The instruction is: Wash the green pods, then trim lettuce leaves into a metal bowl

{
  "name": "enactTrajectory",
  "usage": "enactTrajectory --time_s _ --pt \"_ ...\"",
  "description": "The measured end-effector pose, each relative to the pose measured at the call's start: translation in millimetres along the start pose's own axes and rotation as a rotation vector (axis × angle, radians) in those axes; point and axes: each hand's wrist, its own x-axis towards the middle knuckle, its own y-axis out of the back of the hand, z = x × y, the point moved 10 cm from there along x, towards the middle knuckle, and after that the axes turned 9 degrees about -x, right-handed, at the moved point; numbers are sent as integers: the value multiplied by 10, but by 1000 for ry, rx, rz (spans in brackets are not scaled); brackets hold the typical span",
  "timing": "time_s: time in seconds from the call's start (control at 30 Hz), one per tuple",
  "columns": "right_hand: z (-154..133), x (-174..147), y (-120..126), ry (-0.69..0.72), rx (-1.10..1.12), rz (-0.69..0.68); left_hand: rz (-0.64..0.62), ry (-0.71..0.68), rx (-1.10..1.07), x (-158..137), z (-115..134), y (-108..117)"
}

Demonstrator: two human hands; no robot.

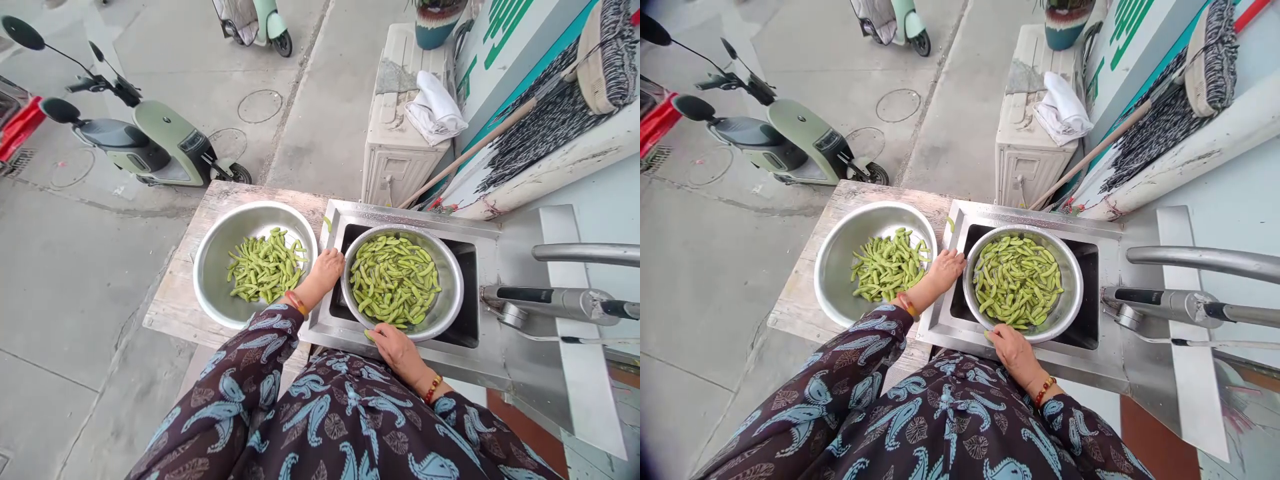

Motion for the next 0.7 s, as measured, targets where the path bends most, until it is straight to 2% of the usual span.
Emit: enactTrajectory --time_s 0.07,0.17,0.37,0.4,0.47,0.5,0.57,0.63,0.7 --pt "-5 -7 -11 7 6 2 -77 0 37 71 -32 -103" --pt "-12 -32 -22 11 8 10 -99 7 28 124 -107 -154" --pt "-32 -67 -37 -52 -18 15 -85 -40 -4 55 -112 -30" --pt "-28 -54 -22 -65 24 20 -47 -52 -24 4 -106 42" --pt "26 28 59 -121 171 57 111 -29 -94 -155 -189 255" --pt "79 104 131 -169 260 95 227 23 -143 -275 -307 378" --pt "191 335 329 -282 420 195 469 209 -256 -616 -694 554" --pt "215 682 566 -349 527 292 638 437 -380 -1034 -1150 536" --pt "111 1133 782 -329 608 345 698 623 -537 -1415 -1524 345"
